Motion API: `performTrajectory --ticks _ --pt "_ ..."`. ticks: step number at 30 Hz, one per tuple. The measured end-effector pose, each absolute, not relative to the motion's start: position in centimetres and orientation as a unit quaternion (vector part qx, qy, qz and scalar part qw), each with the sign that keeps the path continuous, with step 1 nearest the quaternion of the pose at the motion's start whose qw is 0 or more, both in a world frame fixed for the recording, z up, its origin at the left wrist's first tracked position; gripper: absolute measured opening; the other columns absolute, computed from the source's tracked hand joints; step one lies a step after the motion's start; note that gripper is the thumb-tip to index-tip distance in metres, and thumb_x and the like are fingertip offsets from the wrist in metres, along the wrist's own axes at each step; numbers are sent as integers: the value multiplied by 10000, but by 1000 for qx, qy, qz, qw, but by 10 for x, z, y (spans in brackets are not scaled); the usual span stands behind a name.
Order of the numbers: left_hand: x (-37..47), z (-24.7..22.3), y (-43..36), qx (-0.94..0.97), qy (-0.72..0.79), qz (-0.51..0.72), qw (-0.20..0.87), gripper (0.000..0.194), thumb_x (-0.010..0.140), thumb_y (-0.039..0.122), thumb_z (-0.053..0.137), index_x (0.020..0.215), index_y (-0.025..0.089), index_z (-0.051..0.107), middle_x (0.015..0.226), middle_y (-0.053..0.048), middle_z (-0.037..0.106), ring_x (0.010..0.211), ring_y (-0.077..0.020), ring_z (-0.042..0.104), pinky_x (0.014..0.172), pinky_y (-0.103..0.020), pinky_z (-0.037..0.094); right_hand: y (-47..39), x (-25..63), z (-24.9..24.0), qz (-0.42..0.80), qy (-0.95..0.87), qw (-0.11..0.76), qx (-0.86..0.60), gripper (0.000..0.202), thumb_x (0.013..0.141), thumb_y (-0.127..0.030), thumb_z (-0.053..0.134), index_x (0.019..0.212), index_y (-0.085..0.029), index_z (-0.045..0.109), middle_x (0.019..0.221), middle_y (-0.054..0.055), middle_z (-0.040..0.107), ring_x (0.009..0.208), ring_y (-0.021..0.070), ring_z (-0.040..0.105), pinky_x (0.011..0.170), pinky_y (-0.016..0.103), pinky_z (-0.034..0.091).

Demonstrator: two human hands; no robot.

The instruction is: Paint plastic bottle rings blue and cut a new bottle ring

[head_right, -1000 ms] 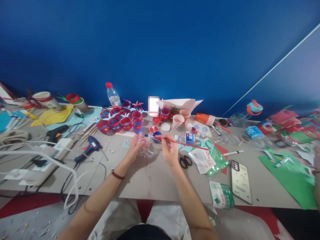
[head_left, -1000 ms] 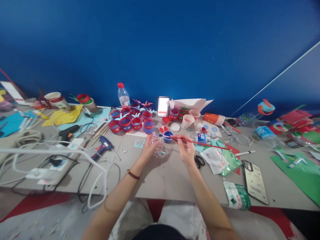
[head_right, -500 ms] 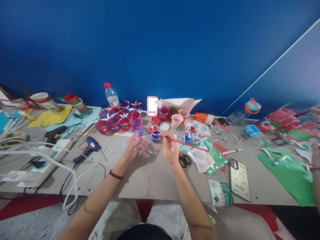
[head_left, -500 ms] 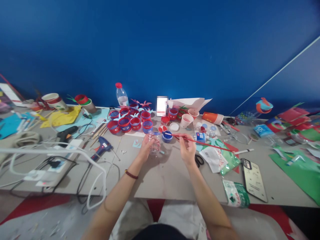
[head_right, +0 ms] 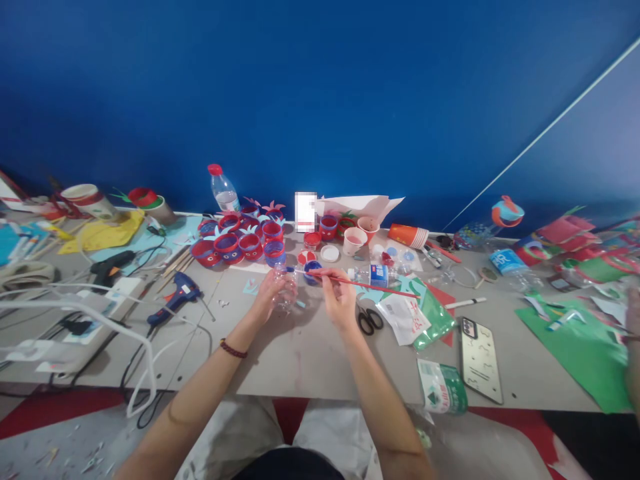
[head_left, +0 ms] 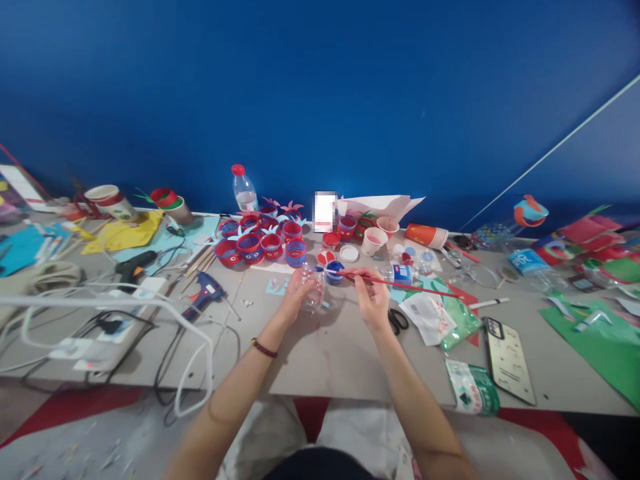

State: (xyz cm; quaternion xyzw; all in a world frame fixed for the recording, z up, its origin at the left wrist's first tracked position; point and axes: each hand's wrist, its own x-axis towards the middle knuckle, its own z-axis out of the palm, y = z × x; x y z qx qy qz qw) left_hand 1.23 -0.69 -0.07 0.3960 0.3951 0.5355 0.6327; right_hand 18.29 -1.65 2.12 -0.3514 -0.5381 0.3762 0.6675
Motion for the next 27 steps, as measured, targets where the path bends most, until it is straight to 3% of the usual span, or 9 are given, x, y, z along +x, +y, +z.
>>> performTrajectory --ticks 11,19,27 --pt "8 -6 -3 365 365 541 664 460 635 526 777 927 237 570 818 -25 642 664 -178 649 550 -316 549 -14 189 19 335 -556 670 -361 79 922 -301 563 943 -247 617 945 58 733 926 225 718 858 429 604" --pt "6 -5 -2 316 344 526 710 524 560 549 821 905 229 590 837 -37 647 714 -210 663 588 -347 551 -9 195 15 378 -462 724 -346 137 857 -365 654 918 -251 609 927 29 707 877 222 720 826 442 612" --pt "8 -3 -3 319 364 529 697 450 596 430 830 909 193 611 815 -10 638 795 -209 669 788 -389 548 -7 193 13 415 -462 700 -353 205 828 -412 675 895 -239 588 860 17 699 838 208 724 808 411 614"
